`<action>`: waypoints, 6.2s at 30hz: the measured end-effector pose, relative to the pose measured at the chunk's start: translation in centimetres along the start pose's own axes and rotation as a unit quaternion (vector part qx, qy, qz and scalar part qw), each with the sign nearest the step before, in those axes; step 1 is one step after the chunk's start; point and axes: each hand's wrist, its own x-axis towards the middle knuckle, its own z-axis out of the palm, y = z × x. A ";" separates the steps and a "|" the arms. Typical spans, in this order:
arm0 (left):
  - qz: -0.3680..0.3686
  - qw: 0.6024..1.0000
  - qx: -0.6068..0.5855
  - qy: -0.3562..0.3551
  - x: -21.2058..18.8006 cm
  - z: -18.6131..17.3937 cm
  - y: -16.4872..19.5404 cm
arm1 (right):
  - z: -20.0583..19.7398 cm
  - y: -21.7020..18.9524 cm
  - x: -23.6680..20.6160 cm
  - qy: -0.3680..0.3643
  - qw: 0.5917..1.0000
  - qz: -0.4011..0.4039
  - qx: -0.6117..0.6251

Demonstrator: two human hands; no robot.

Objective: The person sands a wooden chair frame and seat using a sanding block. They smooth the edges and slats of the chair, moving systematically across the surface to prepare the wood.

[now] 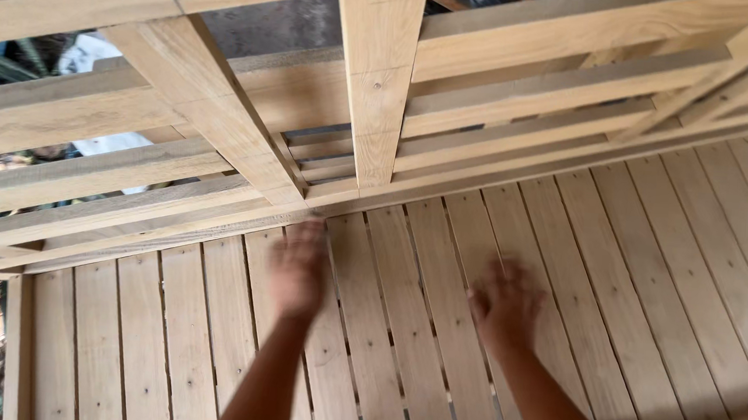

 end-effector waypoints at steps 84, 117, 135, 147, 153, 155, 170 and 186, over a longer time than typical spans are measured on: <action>0.173 0.872 -0.425 -0.168 29.8 -14.3 66.7 | -5.0 47.6 22.7 0.231 0.963 0.061 0.128; 0.098 0.911 -0.378 -0.135 31.8 -21.1 78.1 | -5.0 55.8 21.8 0.159 0.966 -0.139 0.150; 0.098 0.855 -0.422 -0.284 30.6 -25.1 90.5 | -5.5 70.7 21.7 0.227 0.920 -0.108 0.300; 0.283 0.859 -0.387 -0.180 21.9 -30.8 90.6 | -5.0 71.0 21.1 0.246 0.871 -0.122 0.408; 0.115 0.877 -0.457 -0.093 29.8 -26.9 91.8 | -4.9 71.3 20.4 0.226 0.849 -0.113 0.463; 0.147 0.853 -0.464 -0.189 25.5 -28.4 92.0 | -5.1 71.9 20.0 0.232 0.842 -0.114 0.474; 0.144 0.866 -0.478 -0.021 29.2 -28.3 89.4 | -4.2 75.8 12.1 0.244 0.869 -0.110 0.417; 0.472 0.748 -0.440 -0.158 -0.7 -31.7 76.3 | 0.3 74.0 2.7 0.343 0.784 0.231 0.462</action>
